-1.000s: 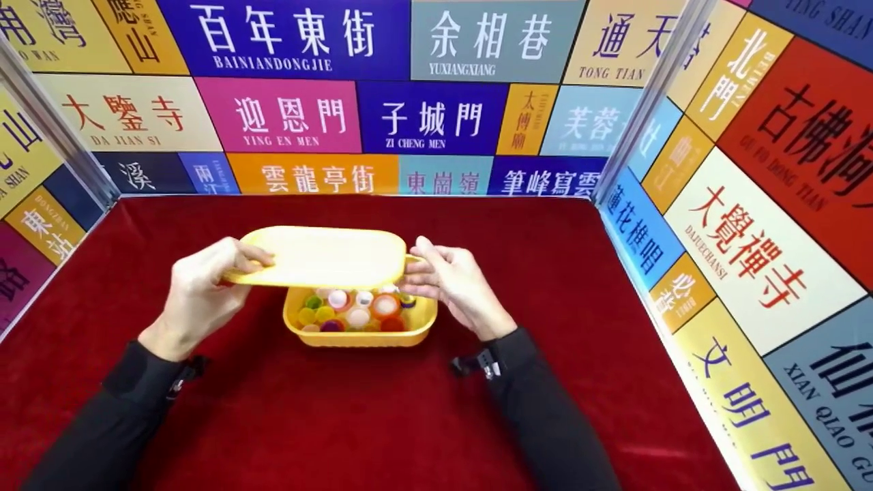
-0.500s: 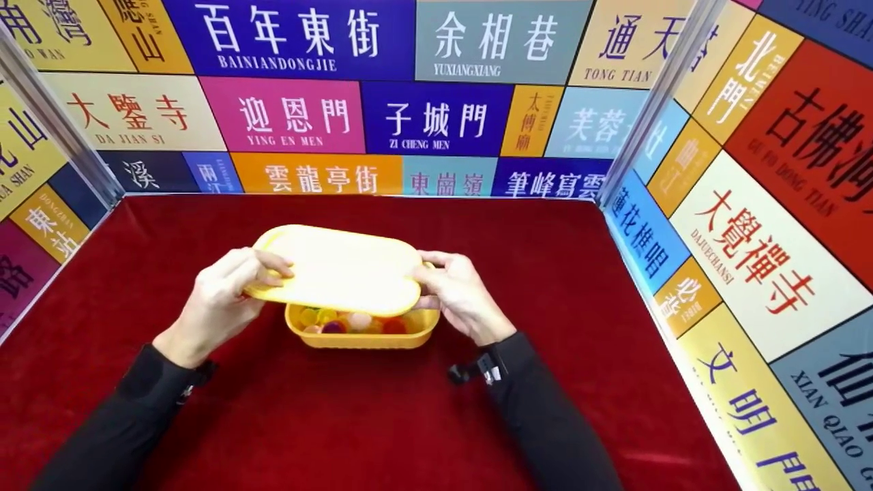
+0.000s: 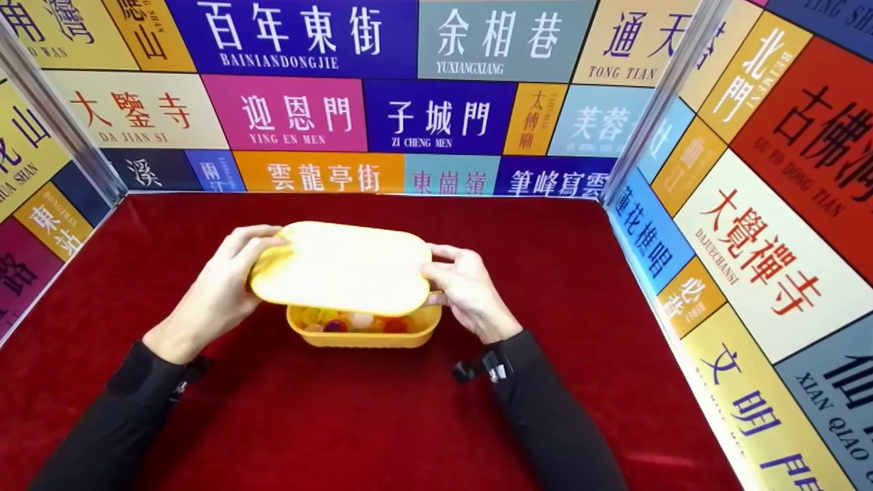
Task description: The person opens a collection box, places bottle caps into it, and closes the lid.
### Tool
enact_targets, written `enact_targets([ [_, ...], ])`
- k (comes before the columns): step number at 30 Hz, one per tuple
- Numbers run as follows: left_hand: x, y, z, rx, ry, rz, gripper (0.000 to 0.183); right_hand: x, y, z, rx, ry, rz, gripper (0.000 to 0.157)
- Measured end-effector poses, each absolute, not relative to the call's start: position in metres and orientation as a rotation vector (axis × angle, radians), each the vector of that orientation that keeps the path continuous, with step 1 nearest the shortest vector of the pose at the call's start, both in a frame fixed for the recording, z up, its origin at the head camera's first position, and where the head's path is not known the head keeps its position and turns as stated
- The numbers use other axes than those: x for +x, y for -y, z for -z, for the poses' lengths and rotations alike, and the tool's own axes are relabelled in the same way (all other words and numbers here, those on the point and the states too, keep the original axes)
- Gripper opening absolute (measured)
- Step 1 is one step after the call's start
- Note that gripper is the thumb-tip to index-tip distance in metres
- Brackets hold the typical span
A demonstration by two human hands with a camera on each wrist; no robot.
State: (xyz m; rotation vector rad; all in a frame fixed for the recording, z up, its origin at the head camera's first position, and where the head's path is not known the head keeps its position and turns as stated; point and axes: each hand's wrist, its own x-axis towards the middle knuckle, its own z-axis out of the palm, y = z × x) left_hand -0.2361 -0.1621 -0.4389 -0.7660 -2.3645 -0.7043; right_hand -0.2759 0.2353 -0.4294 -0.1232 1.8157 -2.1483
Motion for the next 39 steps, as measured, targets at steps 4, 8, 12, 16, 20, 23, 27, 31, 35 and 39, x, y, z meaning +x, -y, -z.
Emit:
enact_targets([
  [4,-0.237,0.167,0.441,-0.553,2.434,0.810,0.057,-0.276,-0.237,0.429,-0.118,-1.841,2.135,0.061],
  [8,-0.239,0.167,0.440,-0.327,2.439,1.079,0.040,-0.276,-0.239,0.429,-0.130,-1.872,2.129,0.061],
  [12,-0.238,0.161,0.439,-0.196,2.434,1.365,0.033,-0.275,-0.243,0.430,-0.133,-1.901,2.107,0.063],
  [16,-0.237,0.155,0.439,-0.168,2.466,1.428,0.036,-0.273,-0.246,0.431,-0.122,-1.932,2.080,0.064],
  [20,-0.236,0.152,0.438,-0.168,2.495,1.354,0.037,-0.274,-0.246,0.433,-0.136,-1.951,2.064,0.064],
  [23,-0.235,0.151,0.438,-0.159,2.523,1.314,0.037,-0.275,-0.245,0.433,-0.152,-1.965,2.045,0.064],
  [27,-0.234,0.152,0.440,-0.142,2.559,1.280,0.035,-0.276,-0.245,0.433,-0.165,-1.985,2.011,0.064],
  [31,-0.234,0.150,0.441,-0.131,2.569,1.276,0.035,-0.277,-0.246,0.432,-0.170,-2.017,1.978,0.063],
  [35,-0.233,0.148,0.444,-0.132,2.583,1.287,0.035,-0.278,-0.247,0.429,-0.164,-2.094,1.900,0.062],
  [39,-0.232,0.144,0.449,-0.129,2.605,1.290,0.037,-0.277,-0.245,0.427,-0.176,-2.212,1.780,0.063],
])
